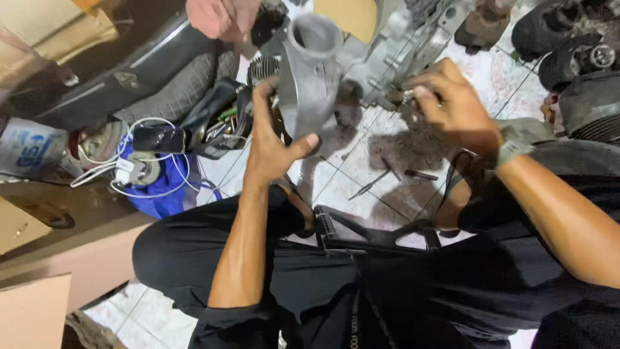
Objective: The person cleans a metallic engine part using a wrench and a screwdriver. They scrape the inside and outside surfaces of the part, then dip the screwdriver into a small container of liquid and apply it to the part.
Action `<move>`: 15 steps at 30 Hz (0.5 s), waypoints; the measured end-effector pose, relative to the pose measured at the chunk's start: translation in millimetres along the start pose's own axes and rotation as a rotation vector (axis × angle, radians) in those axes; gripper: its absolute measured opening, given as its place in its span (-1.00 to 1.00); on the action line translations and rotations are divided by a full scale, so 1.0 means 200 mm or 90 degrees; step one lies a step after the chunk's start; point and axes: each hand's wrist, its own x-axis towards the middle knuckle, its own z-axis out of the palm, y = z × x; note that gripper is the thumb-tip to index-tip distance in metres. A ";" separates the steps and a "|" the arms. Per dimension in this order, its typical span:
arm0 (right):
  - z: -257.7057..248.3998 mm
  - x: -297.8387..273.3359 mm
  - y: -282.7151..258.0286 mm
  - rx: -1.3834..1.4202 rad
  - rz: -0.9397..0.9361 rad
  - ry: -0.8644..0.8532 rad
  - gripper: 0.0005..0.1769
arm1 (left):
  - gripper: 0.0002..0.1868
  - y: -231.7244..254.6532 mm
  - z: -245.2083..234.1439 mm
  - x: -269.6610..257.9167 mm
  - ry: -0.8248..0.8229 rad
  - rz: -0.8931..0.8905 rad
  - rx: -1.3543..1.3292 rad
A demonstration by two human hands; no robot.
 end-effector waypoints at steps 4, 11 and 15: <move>0.38 0.03 0.18 -0.033 -0.003 -0.018 -0.69 | -0.16 0.08 -0.06 0.05 0.082 0.010 -0.022; 1.01 0.10 0.17 -0.104 -0.277 0.010 -0.61 | -0.36 -0.05 -0.20 0.05 0.258 0.002 -0.179; 1.32 0.24 0.27 -0.184 -0.222 0.148 -0.45 | -0.37 -0.03 -0.23 0.04 0.288 -0.021 -0.182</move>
